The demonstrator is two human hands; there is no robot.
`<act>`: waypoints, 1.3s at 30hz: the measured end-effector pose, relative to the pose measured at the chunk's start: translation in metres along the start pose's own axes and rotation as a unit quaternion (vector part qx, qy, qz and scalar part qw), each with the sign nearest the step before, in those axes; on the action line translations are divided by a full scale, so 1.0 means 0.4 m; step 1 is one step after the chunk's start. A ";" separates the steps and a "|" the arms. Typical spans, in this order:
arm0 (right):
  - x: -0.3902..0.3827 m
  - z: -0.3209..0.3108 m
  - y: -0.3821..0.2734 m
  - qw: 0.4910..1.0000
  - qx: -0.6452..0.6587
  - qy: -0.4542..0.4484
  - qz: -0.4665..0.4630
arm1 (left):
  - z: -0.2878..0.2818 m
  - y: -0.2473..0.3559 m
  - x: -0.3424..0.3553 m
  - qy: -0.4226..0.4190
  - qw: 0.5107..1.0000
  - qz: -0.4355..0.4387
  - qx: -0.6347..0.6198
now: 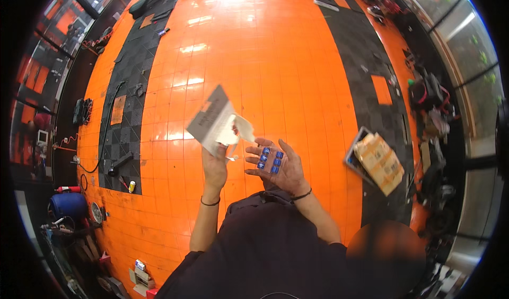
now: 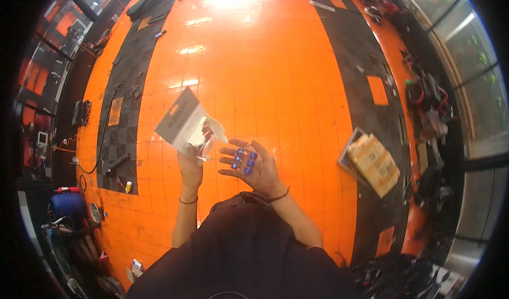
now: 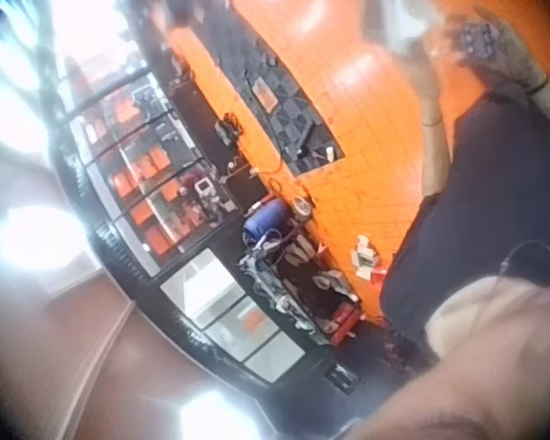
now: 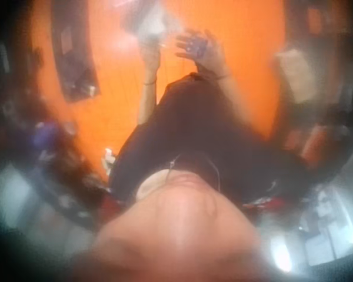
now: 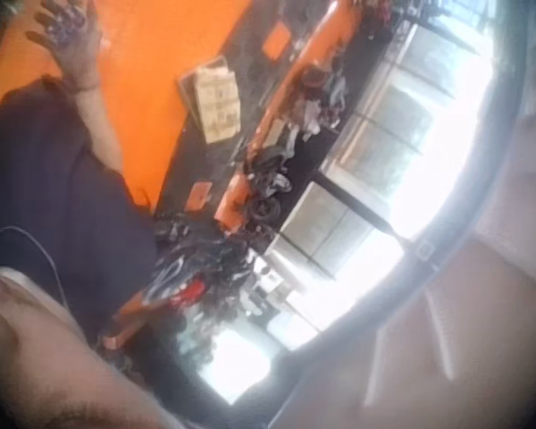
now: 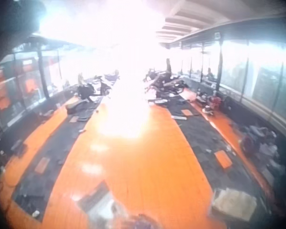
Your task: The person holds a package of variator rollers, walks to a motorcycle, and then places the rollers into a variator housing by hand. The person also handles a torque converter and related clutch parts near the workspace.
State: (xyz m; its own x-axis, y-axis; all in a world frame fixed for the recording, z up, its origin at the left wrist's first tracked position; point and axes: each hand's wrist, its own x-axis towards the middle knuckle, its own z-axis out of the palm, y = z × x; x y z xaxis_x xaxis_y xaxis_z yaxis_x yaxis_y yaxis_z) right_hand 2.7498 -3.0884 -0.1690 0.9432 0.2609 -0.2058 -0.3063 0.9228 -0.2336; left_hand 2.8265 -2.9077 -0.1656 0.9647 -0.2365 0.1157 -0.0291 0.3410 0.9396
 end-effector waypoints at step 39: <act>2.861 -0.046 -2.234 0.988 -0.037 0.130 0.075 | 0.209 -0.605 3.448 -0.037 0.983 -0.129 0.124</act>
State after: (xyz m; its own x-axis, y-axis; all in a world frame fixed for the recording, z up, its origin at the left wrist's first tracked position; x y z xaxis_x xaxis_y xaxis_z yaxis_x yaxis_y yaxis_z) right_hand 4.1005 -3.6198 -0.2133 0.8242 0.3028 -0.4785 -0.4578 0.8538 -0.2481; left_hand 4.1422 -3.3924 -0.2063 0.9268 -0.3554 -0.1214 0.1416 0.0313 0.9894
